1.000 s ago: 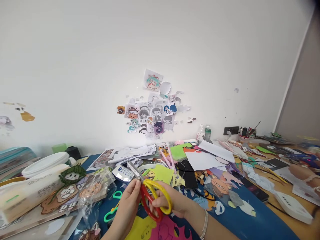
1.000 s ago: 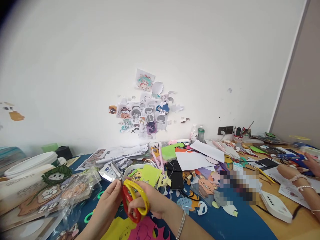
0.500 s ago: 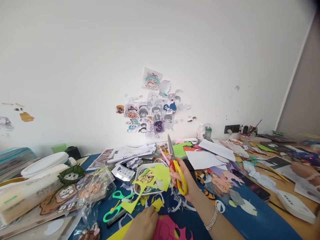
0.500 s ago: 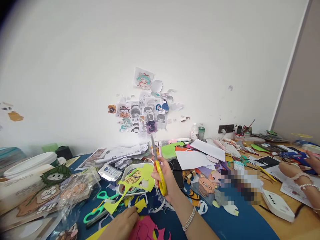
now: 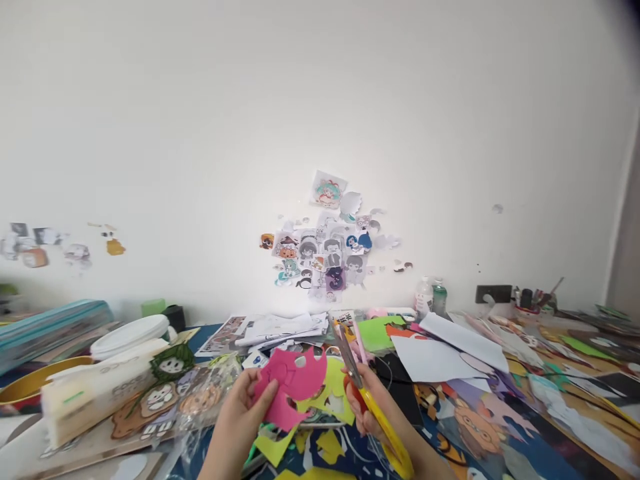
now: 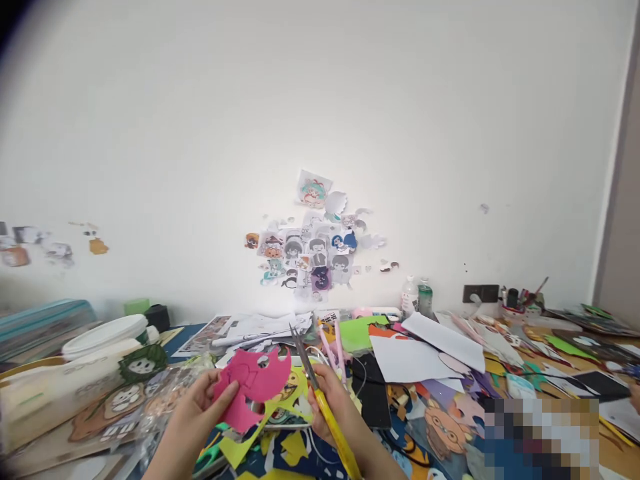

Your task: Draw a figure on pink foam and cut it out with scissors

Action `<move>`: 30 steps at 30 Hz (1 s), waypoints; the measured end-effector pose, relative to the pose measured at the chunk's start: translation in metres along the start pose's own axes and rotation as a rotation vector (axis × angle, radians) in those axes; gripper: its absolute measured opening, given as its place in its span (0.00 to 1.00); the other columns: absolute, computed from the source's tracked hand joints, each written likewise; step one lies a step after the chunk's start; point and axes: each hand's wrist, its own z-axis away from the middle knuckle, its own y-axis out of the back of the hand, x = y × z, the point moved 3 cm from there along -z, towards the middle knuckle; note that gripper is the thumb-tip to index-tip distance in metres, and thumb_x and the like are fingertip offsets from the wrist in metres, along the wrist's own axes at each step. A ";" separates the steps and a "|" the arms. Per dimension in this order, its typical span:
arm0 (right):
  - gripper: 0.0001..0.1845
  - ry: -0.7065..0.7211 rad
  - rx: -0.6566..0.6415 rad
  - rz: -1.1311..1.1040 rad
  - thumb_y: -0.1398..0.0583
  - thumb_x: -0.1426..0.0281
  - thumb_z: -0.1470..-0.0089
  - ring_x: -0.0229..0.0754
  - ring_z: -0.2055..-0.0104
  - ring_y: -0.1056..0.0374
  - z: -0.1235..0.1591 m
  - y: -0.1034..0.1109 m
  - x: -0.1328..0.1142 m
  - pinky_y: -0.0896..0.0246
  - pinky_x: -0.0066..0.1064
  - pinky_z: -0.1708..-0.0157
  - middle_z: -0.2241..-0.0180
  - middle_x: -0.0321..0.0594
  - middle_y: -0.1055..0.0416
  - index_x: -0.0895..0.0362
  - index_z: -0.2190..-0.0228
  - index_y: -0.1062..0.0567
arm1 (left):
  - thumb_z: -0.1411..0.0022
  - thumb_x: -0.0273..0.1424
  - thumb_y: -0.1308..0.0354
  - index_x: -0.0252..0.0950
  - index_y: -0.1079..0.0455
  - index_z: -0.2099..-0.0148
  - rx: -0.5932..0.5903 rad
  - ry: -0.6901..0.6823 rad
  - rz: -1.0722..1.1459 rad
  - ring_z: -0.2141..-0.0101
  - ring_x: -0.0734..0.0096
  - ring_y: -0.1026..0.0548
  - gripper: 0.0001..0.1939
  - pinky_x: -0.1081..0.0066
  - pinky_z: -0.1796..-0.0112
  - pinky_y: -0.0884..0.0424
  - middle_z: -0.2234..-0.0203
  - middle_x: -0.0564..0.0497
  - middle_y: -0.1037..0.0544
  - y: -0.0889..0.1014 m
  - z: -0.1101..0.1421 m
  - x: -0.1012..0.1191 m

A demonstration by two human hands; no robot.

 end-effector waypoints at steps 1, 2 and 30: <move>0.39 -0.017 -0.030 0.020 0.40 0.41 0.67 0.28 0.85 0.57 0.001 -0.002 0.000 0.53 0.21 0.87 0.79 0.28 0.46 0.50 0.57 0.39 | 0.60 0.47 0.37 0.40 0.41 0.69 0.041 0.006 0.052 0.79 0.69 0.28 0.23 0.73 0.79 0.32 0.79 0.57 0.28 0.004 -0.001 0.003; 0.38 -0.032 -0.059 0.039 0.41 0.41 0.66 0.29 0.84 0.57 0.003 -0.005 0.001 0.53 0.21 0.86 0.78 0.28 0.46 0.51 0.58 0.39 | 0.60 0.47 0.37 0.39 0.40 0.66 0.079 0.005 0.099 0.80 0.71 0.29 0.24 0.74 0.81 0.33 0.78 0.56 0.27 0.006 -0.001 0.006; 0.37 -0.169 -0.204 0.134 0.44 0.46 0.55 0.42 0.67 0.38 0.027 -0.047 -0.007 0.42 0.33 0.65 0.65 0.43 0.36 0.51 0.48 0.40 | 0.51 0.44 0.40 0.37 0.45 0.55 -0.064 -0.020 0.220 0.89 0.75 0.34 0.26 0.75 0.85 0.36 0.85 0.58 0.29 -0.032 0.039 0.009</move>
